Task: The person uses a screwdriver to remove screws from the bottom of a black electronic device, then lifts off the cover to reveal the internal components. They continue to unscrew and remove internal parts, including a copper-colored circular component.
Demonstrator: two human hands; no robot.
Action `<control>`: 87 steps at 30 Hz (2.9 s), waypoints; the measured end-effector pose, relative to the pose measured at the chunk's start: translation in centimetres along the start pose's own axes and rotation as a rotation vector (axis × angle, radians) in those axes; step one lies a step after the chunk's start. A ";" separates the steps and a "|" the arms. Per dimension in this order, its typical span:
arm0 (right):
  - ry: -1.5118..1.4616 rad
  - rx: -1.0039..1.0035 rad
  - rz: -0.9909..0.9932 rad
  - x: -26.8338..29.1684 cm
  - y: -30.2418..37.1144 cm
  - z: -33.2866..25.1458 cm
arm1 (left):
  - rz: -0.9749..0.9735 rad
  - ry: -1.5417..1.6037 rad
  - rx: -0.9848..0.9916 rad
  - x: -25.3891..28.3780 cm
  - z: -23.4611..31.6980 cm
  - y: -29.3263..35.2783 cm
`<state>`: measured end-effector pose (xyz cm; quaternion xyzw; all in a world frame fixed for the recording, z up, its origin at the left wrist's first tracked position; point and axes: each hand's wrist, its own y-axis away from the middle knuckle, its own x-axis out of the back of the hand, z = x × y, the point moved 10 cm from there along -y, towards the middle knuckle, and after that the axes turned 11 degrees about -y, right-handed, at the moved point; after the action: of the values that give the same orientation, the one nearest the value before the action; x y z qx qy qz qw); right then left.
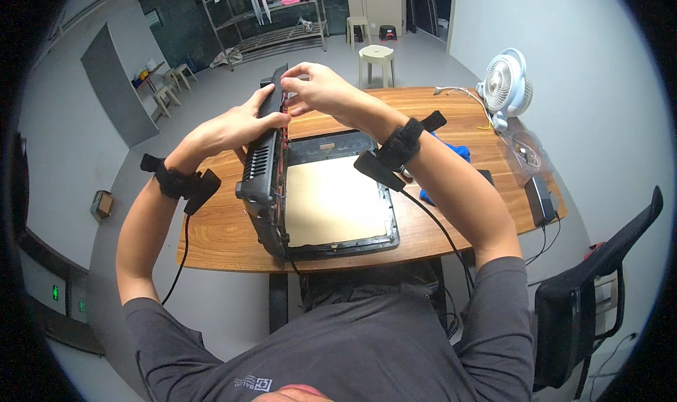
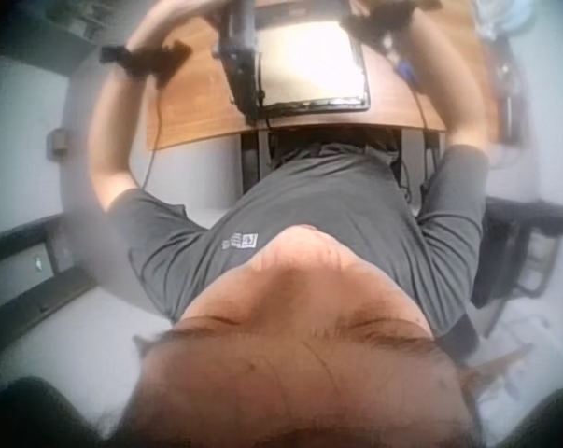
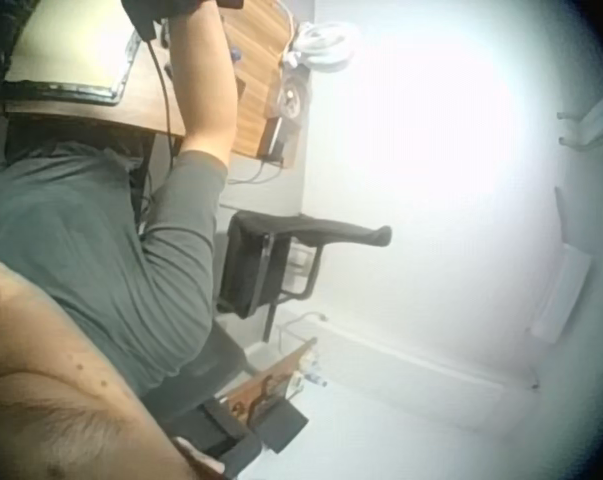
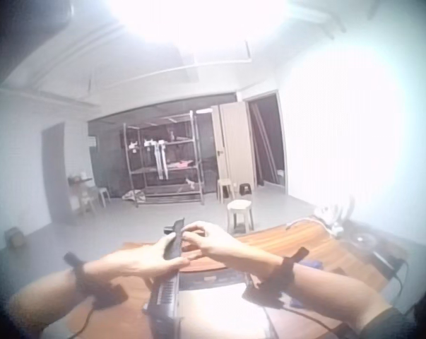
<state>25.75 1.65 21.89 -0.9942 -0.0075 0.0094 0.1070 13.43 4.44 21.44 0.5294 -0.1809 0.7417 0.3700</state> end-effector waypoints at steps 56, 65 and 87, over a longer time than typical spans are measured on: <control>0.320 -0.142 0.370 14.8 14.8 19.1 | 0.082 0.373 -0.042 -15.9 -11.8 -2.9; 0.321 -0.188 0.309 14.7 14.4 20.0 | 0.041 0.256 -0.044 -16.3 -12.3 -3.1; 0.715 -0.270 0.119 11.9 14.5 18.3 | 0.098 0.152 -0.075 -16.6 -12.7 -1.7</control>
<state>37.48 -8.47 0.67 -0.9385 0.0870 -0.3328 -0.0295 9.18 7.97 1.22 0.4480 -0.2055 0.7897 0.3654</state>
